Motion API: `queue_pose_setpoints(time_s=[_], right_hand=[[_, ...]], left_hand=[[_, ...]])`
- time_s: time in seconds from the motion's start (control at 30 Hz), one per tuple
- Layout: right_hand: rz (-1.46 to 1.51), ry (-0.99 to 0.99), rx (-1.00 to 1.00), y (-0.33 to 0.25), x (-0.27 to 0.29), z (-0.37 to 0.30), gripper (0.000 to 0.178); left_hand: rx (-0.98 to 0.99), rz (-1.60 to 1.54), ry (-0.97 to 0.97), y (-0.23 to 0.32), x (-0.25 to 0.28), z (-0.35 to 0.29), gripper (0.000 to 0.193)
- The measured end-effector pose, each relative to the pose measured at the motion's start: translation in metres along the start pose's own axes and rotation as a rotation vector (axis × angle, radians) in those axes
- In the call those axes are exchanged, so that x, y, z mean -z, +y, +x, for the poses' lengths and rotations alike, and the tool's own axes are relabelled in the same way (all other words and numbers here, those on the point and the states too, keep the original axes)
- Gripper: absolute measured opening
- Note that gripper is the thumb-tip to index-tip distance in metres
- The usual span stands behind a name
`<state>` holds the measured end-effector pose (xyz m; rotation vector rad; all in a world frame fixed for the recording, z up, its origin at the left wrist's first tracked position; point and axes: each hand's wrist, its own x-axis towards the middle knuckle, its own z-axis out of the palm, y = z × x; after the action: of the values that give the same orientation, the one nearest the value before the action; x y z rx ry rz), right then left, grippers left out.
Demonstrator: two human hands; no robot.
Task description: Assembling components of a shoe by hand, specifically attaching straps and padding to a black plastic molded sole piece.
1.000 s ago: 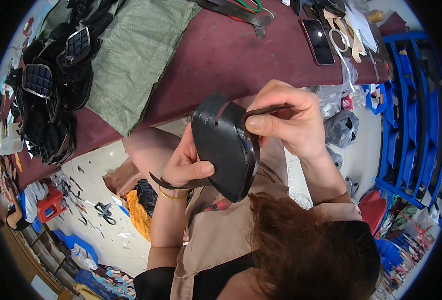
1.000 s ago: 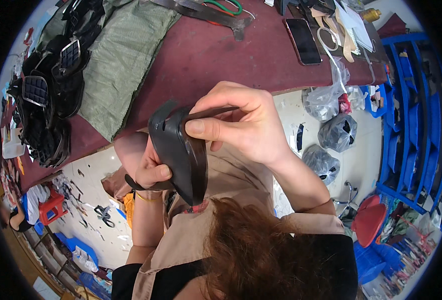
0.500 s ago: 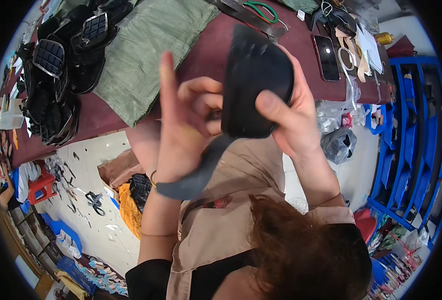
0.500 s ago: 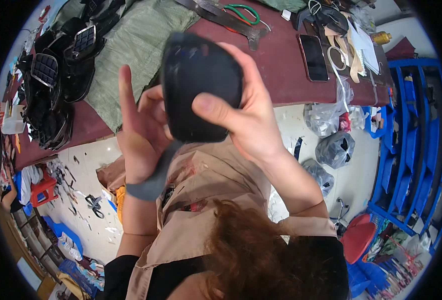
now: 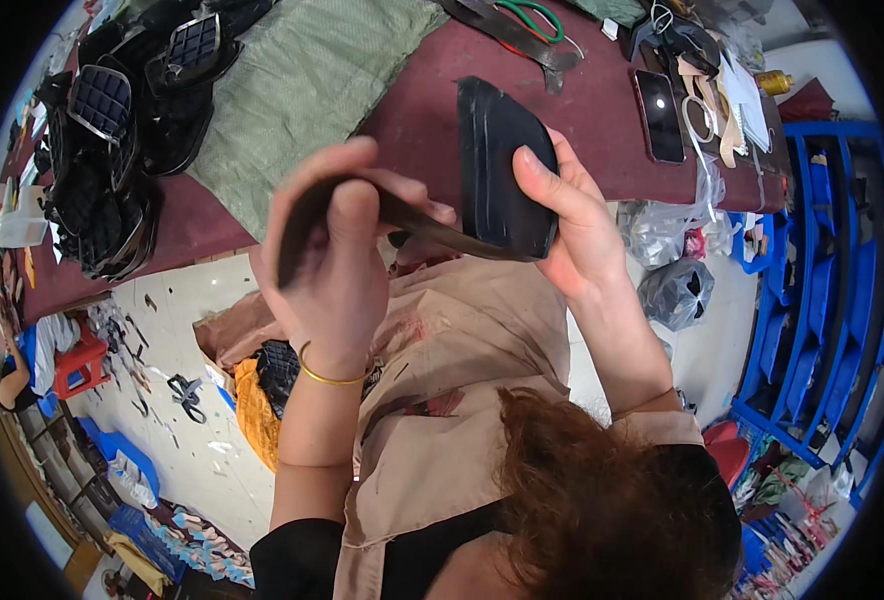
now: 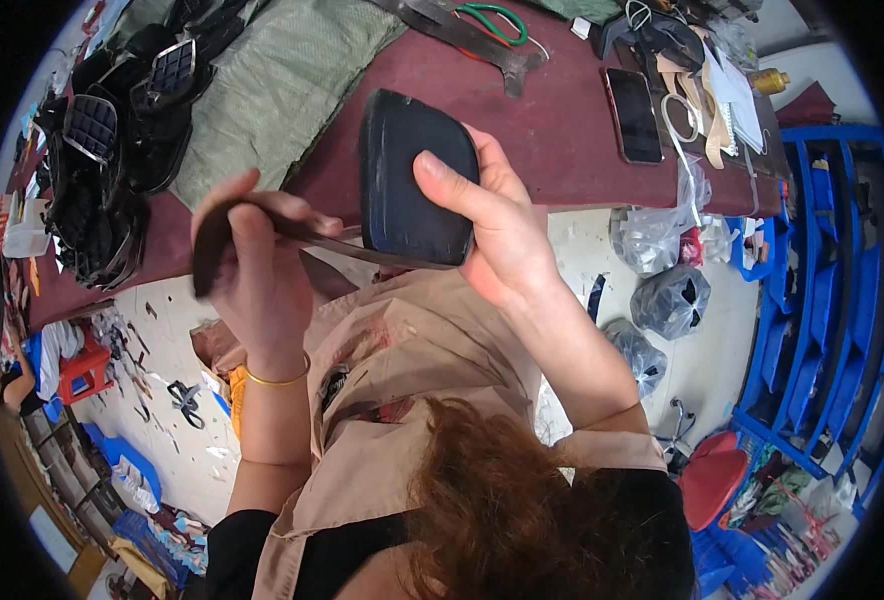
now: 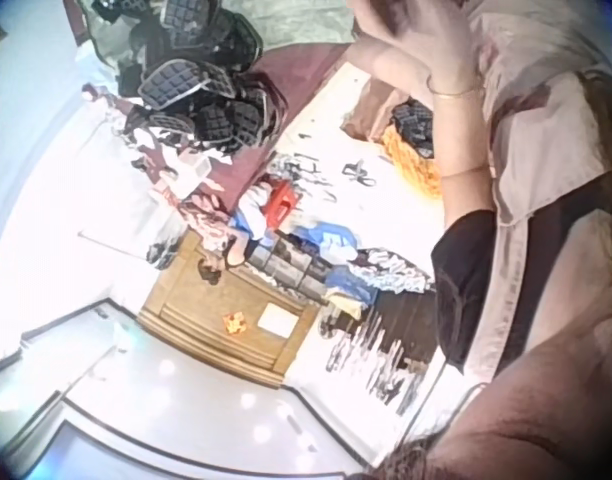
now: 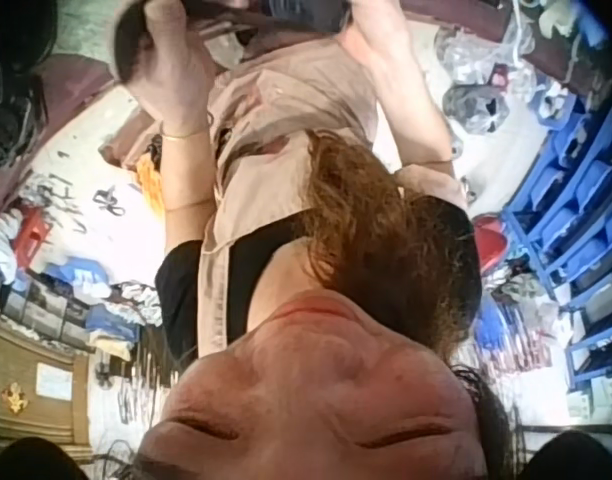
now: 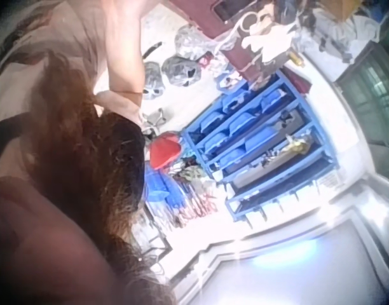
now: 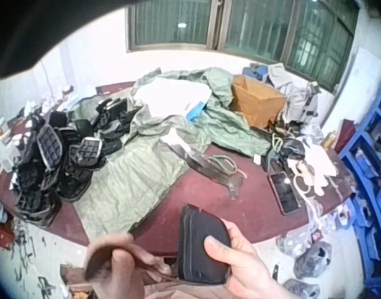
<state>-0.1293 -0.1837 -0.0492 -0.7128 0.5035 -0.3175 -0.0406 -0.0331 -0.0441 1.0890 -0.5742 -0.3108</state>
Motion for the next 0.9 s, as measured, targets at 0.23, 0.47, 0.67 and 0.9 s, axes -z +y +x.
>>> queue_pose_setpoints(time_s=[0.23, 0.47, 0.67, 0.9], right_hand=[[-0.063, -0.055, -0.102, 0.012, 0.002, -0.01, 0.043], [-0.075, -0.107, -0.174, 0.011, -0.007, -0.018, 0.047], [-0.093, -0.155, -0.164, 0.014, -0.009, -0.015, 0.049], [-0.138, -0.243, -0.157, 0.016, -0.001, -0.012, 0.053]], left_hand=[[0.048, -0.011, 0.116, -0.006, -0.007, 0.019, 0.013], [-0.063, 0.301, 0.188, -0.014, -0.006, 0.023, 0.009], [0.002, 0.332, 0.21, -0.012, 0.0, 0.02, 0.009], [0.126, 0.234, 0.156, -0.008, 0.006, 0.015, 0.01]])
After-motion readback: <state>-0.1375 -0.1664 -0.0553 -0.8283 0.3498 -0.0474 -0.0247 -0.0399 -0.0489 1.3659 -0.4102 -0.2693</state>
